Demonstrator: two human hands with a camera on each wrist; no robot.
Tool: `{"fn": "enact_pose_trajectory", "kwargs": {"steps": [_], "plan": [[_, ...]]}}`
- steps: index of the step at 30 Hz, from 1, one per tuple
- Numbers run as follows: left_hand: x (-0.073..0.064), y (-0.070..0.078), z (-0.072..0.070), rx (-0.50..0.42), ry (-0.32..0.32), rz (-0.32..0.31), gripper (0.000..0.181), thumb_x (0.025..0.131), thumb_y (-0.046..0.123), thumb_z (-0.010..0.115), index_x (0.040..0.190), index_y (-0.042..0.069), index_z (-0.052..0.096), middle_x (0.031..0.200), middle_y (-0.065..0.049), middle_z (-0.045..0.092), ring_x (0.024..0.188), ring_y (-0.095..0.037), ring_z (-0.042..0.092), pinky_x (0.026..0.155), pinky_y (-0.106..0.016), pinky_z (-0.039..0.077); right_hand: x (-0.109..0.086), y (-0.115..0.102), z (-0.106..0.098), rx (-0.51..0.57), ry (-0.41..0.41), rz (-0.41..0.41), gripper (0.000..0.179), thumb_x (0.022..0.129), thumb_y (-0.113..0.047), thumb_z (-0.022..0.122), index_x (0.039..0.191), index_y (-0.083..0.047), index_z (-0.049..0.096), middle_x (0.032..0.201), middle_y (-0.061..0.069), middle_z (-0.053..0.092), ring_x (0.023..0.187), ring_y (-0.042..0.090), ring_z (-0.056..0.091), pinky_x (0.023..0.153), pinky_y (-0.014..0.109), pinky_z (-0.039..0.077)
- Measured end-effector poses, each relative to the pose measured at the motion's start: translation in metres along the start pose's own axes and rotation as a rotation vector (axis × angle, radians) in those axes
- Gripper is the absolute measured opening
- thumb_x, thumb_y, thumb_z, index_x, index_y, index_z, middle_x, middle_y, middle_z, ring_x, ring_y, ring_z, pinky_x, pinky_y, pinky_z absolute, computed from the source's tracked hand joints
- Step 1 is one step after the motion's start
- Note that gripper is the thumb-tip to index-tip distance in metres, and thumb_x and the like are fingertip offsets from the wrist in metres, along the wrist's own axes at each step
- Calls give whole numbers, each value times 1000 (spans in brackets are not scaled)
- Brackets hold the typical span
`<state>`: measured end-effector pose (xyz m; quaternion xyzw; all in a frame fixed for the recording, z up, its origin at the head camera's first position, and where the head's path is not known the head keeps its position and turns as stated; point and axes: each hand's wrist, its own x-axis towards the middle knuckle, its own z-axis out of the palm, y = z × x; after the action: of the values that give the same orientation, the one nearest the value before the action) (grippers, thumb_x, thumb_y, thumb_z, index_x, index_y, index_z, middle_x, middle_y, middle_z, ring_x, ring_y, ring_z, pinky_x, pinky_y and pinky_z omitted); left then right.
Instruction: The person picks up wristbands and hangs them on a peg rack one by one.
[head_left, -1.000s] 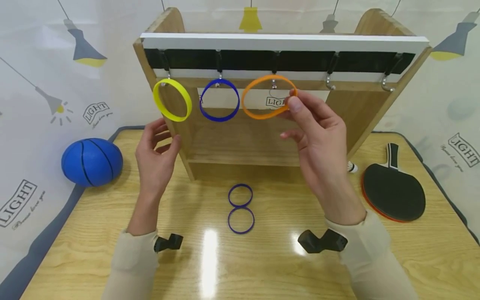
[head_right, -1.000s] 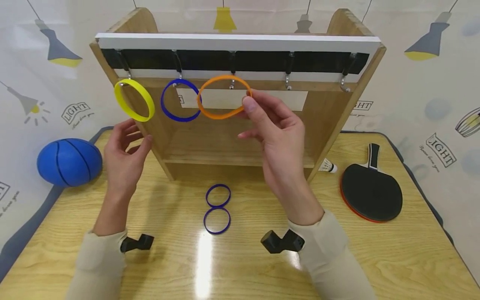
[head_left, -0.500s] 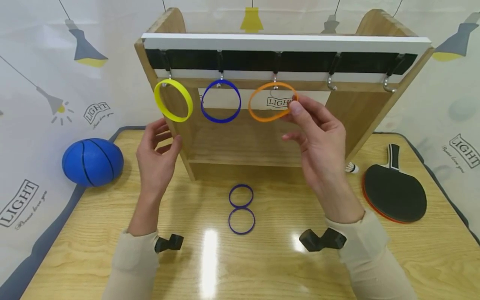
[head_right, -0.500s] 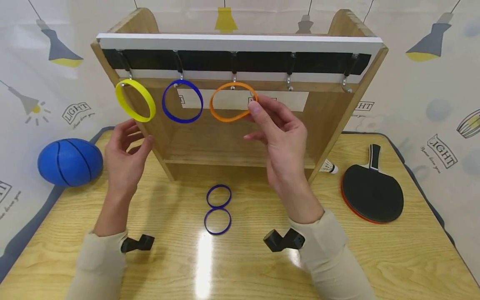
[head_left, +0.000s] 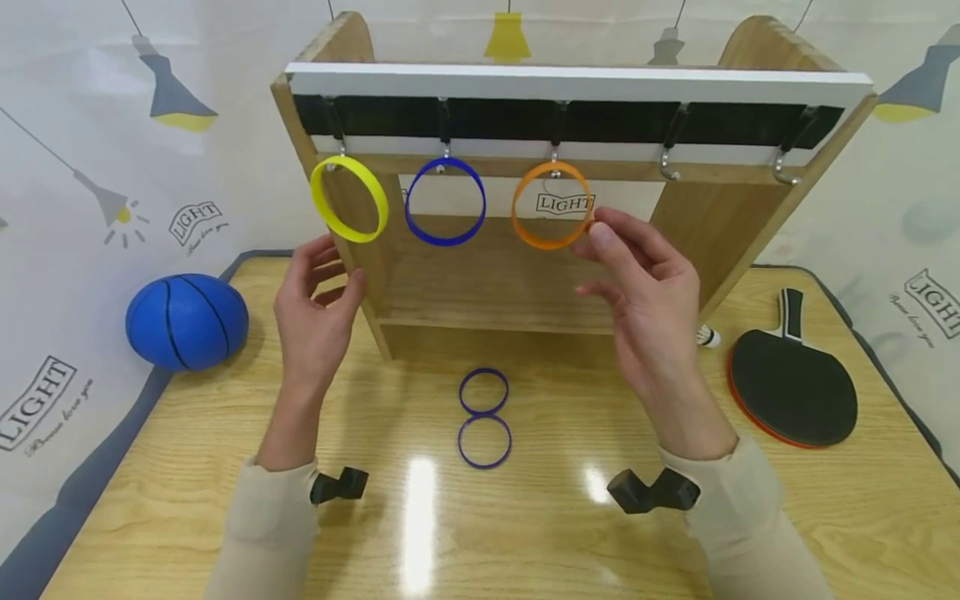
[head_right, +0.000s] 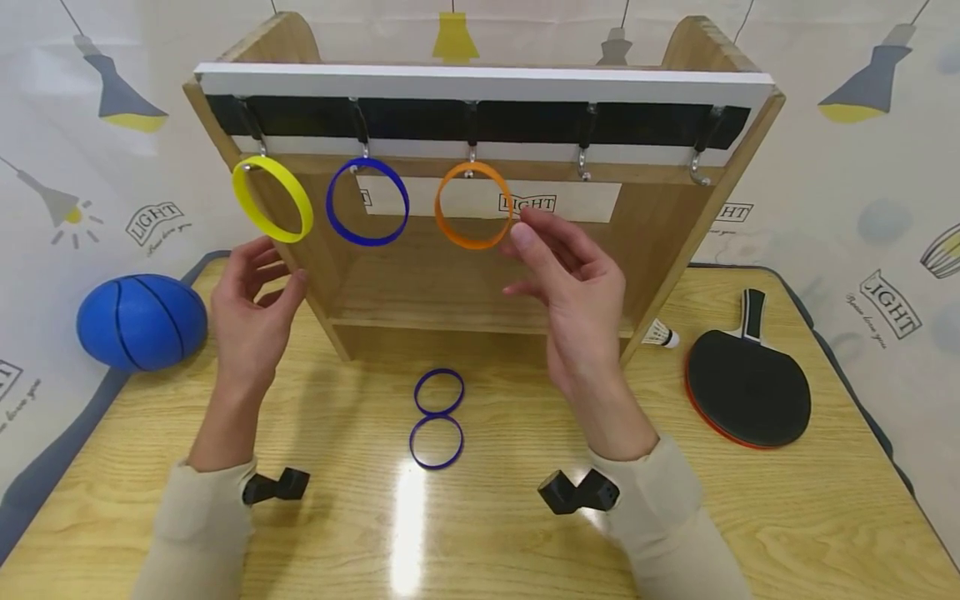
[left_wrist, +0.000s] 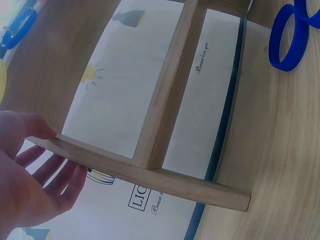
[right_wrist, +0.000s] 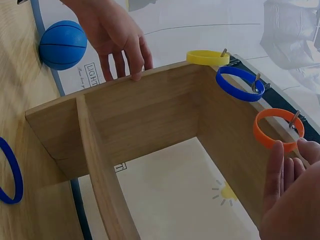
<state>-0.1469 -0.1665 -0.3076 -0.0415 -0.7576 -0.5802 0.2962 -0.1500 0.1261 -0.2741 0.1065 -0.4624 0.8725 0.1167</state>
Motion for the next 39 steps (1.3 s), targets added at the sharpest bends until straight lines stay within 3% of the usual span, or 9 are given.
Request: {"fn": "enact_pose_trajectory", "kwargs": {"steps": [7, 13, 22, 30, 39], "plan": [[1, 0, 0, 4, 4, 8, 38, 90, 3, 66, 127, -2, 58, 120, -13, 62, 104, -26, 62, 78, -25, 52, -5, 2, -10, -18, -2, 16, 38, 88, -3, 72, 119, 13, 60, 107, 19, 65, 87, 25, 67, 56, 28, 55], [1, 0, 1, 6, 3, 6, 38, 90, 3, 66, 127, -1, 58, 121, -13, 62, 104, -26, 62, 79, -26, 52, -14, 5, -20, -174, -37, 30, 32, 87, -4, 73, 115, 10, 64, 106, 17, 65, 86, 26, 66, 58, 29, 56], [0, 1, 1, 12, 4, -1, 38, 90, 3, 66, 127, -1, 58, 121, -13, 62, 105, -26, 61, 80, -31, 52, -27, 16, -39, -552, -242, 41, 23, 87, -8, 74, 107, 2, 71, 94, 18, 68, 76, 30, 62, 58, 29, 54], [0, 2, 0, 15, 3, -10, 38, 91, 5, 66, 128, 1, 58, 121, -12, 62, 106, -26, 61, 81, -30, 51, -32, 28, -49, -817, -407, 89, 19, 88, -15, 75, 107, -12, 74, 102, 2, 71, 79, 21, 65, 60, 30, 55], [0, 2, 1, 7, 3, -7, 37, 91, 3, 65, 127, 0, 58, 120, -14, 62, 106, -26, 61, 80, -27, 51, -38, 50, -51, -1169, -695, -17, 18, 87, -10, 74, 104, -13, 73, 99, -2, 69, 83, 11, 64, 62, 27, 54]]}}
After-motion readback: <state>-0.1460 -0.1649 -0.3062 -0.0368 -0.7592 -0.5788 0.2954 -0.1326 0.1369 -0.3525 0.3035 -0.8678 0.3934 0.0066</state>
